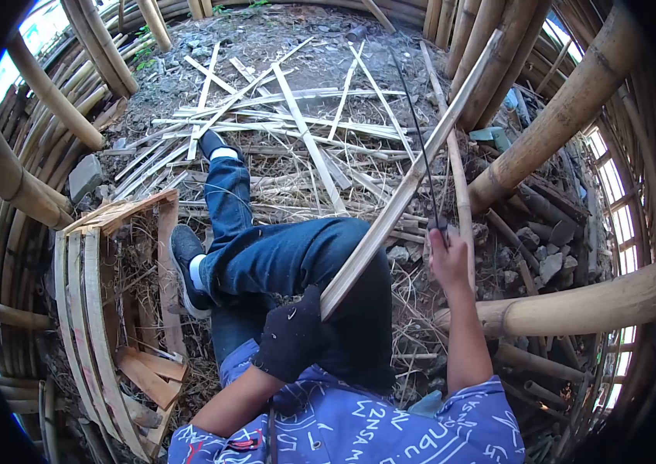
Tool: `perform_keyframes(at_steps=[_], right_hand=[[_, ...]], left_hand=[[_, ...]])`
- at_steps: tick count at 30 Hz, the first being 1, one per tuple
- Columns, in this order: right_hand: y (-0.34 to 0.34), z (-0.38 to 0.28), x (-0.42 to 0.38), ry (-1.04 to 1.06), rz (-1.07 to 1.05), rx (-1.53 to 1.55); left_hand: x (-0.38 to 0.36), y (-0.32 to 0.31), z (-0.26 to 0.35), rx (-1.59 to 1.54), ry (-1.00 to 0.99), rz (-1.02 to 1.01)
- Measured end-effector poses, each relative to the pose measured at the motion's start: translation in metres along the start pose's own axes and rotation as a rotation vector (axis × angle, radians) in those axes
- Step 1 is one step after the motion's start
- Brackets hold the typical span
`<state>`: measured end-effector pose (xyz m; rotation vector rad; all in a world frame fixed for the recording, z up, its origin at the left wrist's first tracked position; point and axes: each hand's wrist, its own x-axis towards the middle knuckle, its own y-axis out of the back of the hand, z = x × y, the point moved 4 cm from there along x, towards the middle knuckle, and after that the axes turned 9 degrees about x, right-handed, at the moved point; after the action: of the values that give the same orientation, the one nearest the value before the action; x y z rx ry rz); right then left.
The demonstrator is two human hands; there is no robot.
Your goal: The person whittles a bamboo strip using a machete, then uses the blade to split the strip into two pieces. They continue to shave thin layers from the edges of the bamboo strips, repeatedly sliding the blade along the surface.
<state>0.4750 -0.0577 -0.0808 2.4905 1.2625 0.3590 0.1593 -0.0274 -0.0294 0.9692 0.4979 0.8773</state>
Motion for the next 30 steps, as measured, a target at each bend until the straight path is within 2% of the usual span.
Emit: perform_keyframes(at_steps=[1, 3, 4, 5, 7, 8, 9, 11, 12, 15, 16, 17, 19, 20, 24, 25, 27, 30], right_hand=[[-0.003, -0.007, -0.007, 0.01, -0.005, 0.001], [-0.013, -0.016, -0.027, -0.125, -0.161, 0.138], [-0.018, -0.019, -0.029, 0.046, -0.185, 0.017], [-0.015, -0.018, -0.028, 0.04, -0.183, 0.014], [-0.012, -0.041, -0.027, 0.354, -0.189, -0.333], [-0.007, -0.045, -0.021, 0.363, -0.204, -0.432], [-0.006, -0.044, -0.016, 0.35, -0.209, -0.433], [-0.001, -0.045, -0.004, 0.296, -0.091, -0.392], [0.0, -0.031, 0.005, 0.376, -0.005, -0.308], [-0.008, -0.03, -0.003, 0.301, -0.054, -0.204], [-0.013, -0.028, -0.012, 0.209, -0.137, -0.032], [-0.016, -0.035, -0.021, 0.211, -0.145, -0.027], [-0.025, -0.047, -0.039, 0.179, -0.311, -0.078], [-0.024, -0.044, -0.04, 0.282, -0.286, -0.205], [-0.016, -0.048, -0.02, 0.276, -0.242, -0.364], [-0.017, -0.045, -0.017, 0.279, -0.237, -0.367], [-0.02, -0.035, -0.005, 0.227, -0.131, -0.177], [-0.035, -0.031, -0.022, 0.191, -0.134, -0.091]], left_hand=[[0.0, 0.001, -0.001, 0.0, 0.004, 0.011], [0.0, 0.0, -0.007, -0.027, -0.009, -0.02], [0.002, 0.001, -0.01, -0.028, -0.008, -0.02], [0.002, 0.001, -0.012, -0.041, -0.037, -0.011], [0.003, 0.0, -0.011, -0.061, -0.07, -0.025], [0.004, -0.001, -0.012, -0.072, -0.055, -0.047], [0.004, -0.001, -0.013, -0.08, -0.04, -0.059], [0.001, 0.002, -0.01, -0.088, -0.049, -0.018], [0.0, 0.002, -0.009, -0.068, -0.03, -0.029], [0.001, 0.0, -0.008, -0.045, 0.002, -0.03], [0.0, -0.002, -0.008, -0.036, 0.009, -0.047], [0.002, -0.003, -0.008, -0.032, 0.018, -0.044], [0.001, -0.003, -0.006, -0.044, -0.025, 0.02], [0.001, -0.003, -0.008, -0.041, -0.024, 0.004], [0.003, -0.001, -0.009, -0.014, -0.014, -0.048], [0.004, 0.001, -0.008, 0.0, -0.004, -0.047], [0.005, -0.001, -0.007, -0.007, 0.004, -0.028], [0.001, -0.007, -0.009, -0.039, 0.021, -0.014]])
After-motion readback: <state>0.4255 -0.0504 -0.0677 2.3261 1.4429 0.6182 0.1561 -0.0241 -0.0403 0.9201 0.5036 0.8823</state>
